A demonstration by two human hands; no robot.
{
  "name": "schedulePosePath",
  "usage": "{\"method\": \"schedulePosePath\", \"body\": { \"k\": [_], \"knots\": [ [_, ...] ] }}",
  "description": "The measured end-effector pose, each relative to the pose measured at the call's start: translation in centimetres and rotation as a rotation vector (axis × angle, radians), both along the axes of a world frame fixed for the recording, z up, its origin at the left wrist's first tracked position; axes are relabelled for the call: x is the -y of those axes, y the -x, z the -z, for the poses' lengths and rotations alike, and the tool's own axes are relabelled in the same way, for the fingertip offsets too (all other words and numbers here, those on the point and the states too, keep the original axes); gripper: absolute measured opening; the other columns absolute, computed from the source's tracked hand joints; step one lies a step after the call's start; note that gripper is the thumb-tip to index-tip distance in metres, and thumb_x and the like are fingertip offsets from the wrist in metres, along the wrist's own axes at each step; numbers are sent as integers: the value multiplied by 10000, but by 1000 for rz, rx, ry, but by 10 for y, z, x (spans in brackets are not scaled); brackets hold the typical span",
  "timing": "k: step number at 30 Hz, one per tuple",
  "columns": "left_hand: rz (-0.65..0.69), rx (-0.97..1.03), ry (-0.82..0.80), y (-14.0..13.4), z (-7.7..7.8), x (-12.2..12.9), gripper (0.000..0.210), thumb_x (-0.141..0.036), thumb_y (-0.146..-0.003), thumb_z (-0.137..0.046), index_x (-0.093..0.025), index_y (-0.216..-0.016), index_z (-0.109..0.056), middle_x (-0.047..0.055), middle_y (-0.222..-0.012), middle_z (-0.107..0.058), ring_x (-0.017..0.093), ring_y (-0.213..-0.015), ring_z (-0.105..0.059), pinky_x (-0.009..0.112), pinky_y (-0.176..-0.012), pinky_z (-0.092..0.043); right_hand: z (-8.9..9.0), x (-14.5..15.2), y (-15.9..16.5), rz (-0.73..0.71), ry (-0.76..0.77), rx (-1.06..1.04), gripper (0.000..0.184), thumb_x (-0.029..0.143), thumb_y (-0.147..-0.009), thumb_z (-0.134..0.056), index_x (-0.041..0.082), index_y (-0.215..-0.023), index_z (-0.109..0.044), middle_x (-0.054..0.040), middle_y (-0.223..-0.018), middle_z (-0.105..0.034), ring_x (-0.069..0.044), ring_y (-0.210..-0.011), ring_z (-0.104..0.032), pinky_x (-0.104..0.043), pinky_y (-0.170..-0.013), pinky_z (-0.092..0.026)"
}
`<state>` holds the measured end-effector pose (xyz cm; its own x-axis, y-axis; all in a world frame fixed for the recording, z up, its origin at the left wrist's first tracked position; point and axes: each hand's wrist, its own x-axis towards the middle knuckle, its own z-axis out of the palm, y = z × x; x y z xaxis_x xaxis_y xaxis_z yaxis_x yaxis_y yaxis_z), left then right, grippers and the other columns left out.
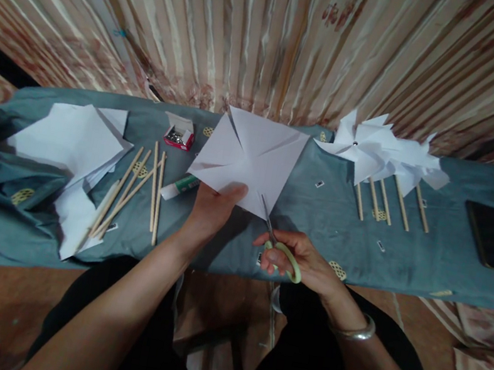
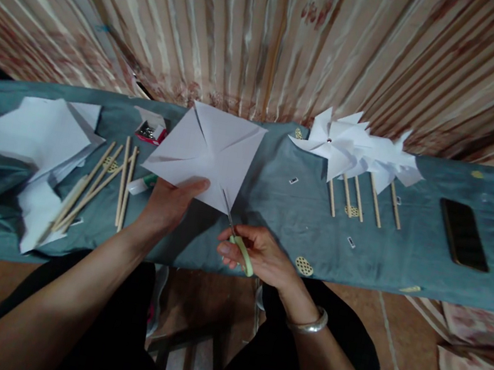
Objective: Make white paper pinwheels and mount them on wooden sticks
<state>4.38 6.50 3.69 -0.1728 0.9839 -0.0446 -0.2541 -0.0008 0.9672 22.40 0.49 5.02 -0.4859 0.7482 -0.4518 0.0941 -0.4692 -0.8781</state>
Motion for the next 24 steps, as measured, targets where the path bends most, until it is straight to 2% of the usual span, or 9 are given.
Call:
{"method": "schedulePosePath", "body": {
  "k": [12,24],
  "knots": [
    [-10,25,-14,0,-1,-1,314,-241,-624,-741,-176,-907,-622,13,-784,-673,164,-734,-633,324,-776,-505,-1,0,3,53,75,23,563,577,-592,-826,143,-888,-624,29,-601,-627,-70,-508,-549,-188,-493,-450],
    [-12,-5,9,0,-5,-1,351,-251,-614,-738,-159,-939,-640,29,-796,-683,181,-741,-630,339,-771,-518,2,0,5,104,100,-16,496,515,-565,-864,159,-821,-633,54,-553,-606,-61,-469,-544,-179,-462,-442]
  ]
}}
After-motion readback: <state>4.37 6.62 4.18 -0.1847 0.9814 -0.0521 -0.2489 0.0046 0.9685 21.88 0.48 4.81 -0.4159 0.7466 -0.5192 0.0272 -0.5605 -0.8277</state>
